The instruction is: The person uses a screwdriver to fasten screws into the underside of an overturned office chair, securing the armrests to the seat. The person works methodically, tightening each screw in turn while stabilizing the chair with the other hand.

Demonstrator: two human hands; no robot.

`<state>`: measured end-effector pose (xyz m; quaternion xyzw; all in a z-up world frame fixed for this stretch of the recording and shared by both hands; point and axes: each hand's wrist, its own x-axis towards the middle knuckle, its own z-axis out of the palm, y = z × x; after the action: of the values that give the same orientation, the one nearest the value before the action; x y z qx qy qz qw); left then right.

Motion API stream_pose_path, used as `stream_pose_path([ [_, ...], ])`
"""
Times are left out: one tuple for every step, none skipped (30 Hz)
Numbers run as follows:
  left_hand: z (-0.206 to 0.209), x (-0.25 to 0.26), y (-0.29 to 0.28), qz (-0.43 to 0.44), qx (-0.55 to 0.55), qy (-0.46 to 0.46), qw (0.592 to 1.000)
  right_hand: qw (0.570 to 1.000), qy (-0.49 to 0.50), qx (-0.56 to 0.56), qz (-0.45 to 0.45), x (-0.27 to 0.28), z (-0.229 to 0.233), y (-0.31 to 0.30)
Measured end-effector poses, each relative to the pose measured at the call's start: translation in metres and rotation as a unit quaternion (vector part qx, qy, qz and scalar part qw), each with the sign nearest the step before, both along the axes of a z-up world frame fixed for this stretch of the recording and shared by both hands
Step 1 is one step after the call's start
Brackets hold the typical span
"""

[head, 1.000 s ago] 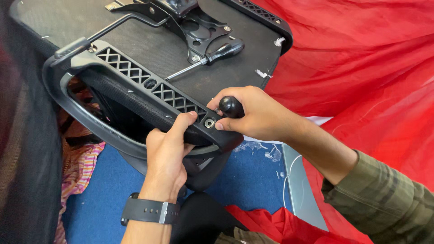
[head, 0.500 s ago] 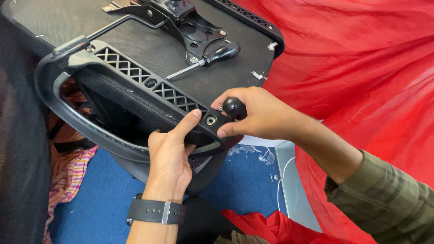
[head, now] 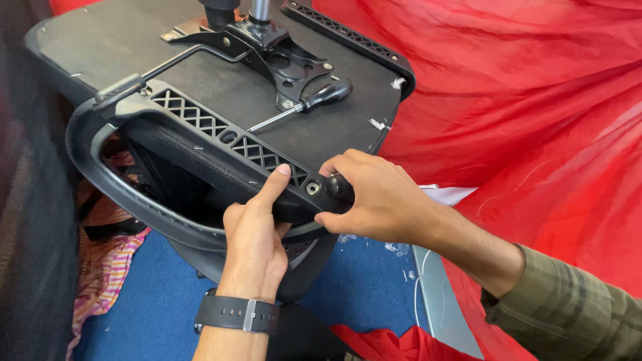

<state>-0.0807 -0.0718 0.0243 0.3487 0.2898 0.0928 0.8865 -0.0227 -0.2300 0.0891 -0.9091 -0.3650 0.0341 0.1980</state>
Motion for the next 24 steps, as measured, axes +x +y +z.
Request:
stream_pose_path([
  [0.000, 0.000, 0.000, -0.001, -0.001, -0.001, 1.000, 1.000, -0.004, 0.002, 0.005, 0.000, 0.000, 0.000],
  [-0.001, 0.001, 0.000, 0.000, -0.005, -0.003, 1.000, 1.000, -0.008, 0.004, 0.011, 0.001, 0.000, 0.000],
  [-0.001, 0.002, 0.000, 0.001, -0.009, -0.004, 1.000, 1.000, -0.013, 0.006, 0.017, 0.002, 0.000, 0.000],
  [-0.002, 0.002, -0.001, 0.001, -0.013, -0.005, 1.000, 1.000, -0.015, 0.007, 0.020, 0.002, 0.000, -0.001],
  [-0.002, 0.003, -0.001, 0.002, -0.014, -0.006, 1.000, 1.000, -0.017, 0.009, 0.023, 0.002, 0.000, -0.001],
  [-0.004, 0.003, -0.001, 0.002, -0.015, -0.007, 1.000, 0.999, -0.018, 0.009, 0.026, 0.003, 0.000, -0.002],
  [-0.005, 0.004, -0.001, 0.003, -0.017, -0.008, 1.000, 1.000, -0.015, 0.006, 0.026, 0.003, 0.000, -0.002],
  [-0.006, 0.004, -0.001, 0.003, -0.018, -0.008, 1.000, 1.000, -0.011, 0.004, 0.025, 0.003, 0.000, -0.002],
  [-0.006, 0.005, -0.001, 0.003, -0.019, -0.007, 1.000, 1.000, -0.008, 0.002, 0.024, 0.003, 0.000, -0.002],
  [-0.007, 0.005, -0.001, 0.002, -0.020, -0.007, 1.000, 1.000, -0.009, 0.000, 0.023, 0.003, 0.000, -0.002],
  [-0.008, 0.006, -0.001, 0.002, -0.022, -0.006, 1.000, 1.000, -0.010, -0.003, 0.021, 0.004, 0.000, -0.002],
  [-0.008, 0.007, 0.000, 0.002, -0.023, -0.006, 1.000, 1.000, -0.011, -0.005, 0.020, 0.004, 0.000, -0.002],
  [-0.008, 0.008, 0.000, 0.002, -0.025, -0.006, 1.000, 1.000, -0.012, -0.007, 0.020, 0.005, 0.000, -0.001],
  [-0.009, 0.008, 0.000, -0.001, -0.028, -0.006, 1.000, 1.000, -0.012, -0.009, 0.019, 0.005, -0.001, -0.002],
  [-0.009, 0.009, 0.001, -0.003, -0.031, -0.006, 0.999, 1.000, -0.012, -0.011, 0.019, 0.005, -0.001, -0.002],
  [-0.009, 0.010, 0.001, -0.004, -0.034, -0.008, 0.999, 1.000, -0.013, -0.014, 0.019, 0.006, -0.001, -0.001],
  [-0.009, 0.010, 0.001, -0.006, -0.033, -0.009, 0.999, 1.000, -0.014, -0.017, 0.020, 0.006, -0.001, -0.001],
  [-0.009, 0.010, 0.001, -0.008, -0.032, -0.010, 0.999, 0.999, -0.015, -0.022, 0.021, 0.006, -0.001, -0.001],
  [-0.009, 0.010, 0.001, -0.010, -0.031, -0.011, 0.999, 0.999, -0.013, -0.024, 0.020, 0.006, -0.001, 0.000],
  [-0.009, 0.010, 0.001, -0.013, -0.033, -0.012, 0.999, 0.999, -0.011, -0.026, 0.020, 0.007, 0.000, 0.000],
  [-0.009, 0.009, 0.001, -0.016, -0.035, -0.013, 0.999, 0.999, -0.009, -0.029, 0.019, 0.007, 0.000, 0.000],
  [-0.008, 0.009, 0.000, -0.020, -0.037, -0.014, 0.999, 0.999, -0.007, -0.029, 0.022, 0.008, 0.000, 0.000],
  [-0.008, 0.009, 0.001, -0.021, -0.035, -0.011, 0.999, 0.999, -0.006, -0.028, 0.024, 0.008, 0.001, 0.001],
  [-0.007, 0.010, 0.000, -0.023, -0.034, -0.008, 0.999, 0.999, -0.004, -0.029, 0.025, 0.009, 0.001, 0.000],
])
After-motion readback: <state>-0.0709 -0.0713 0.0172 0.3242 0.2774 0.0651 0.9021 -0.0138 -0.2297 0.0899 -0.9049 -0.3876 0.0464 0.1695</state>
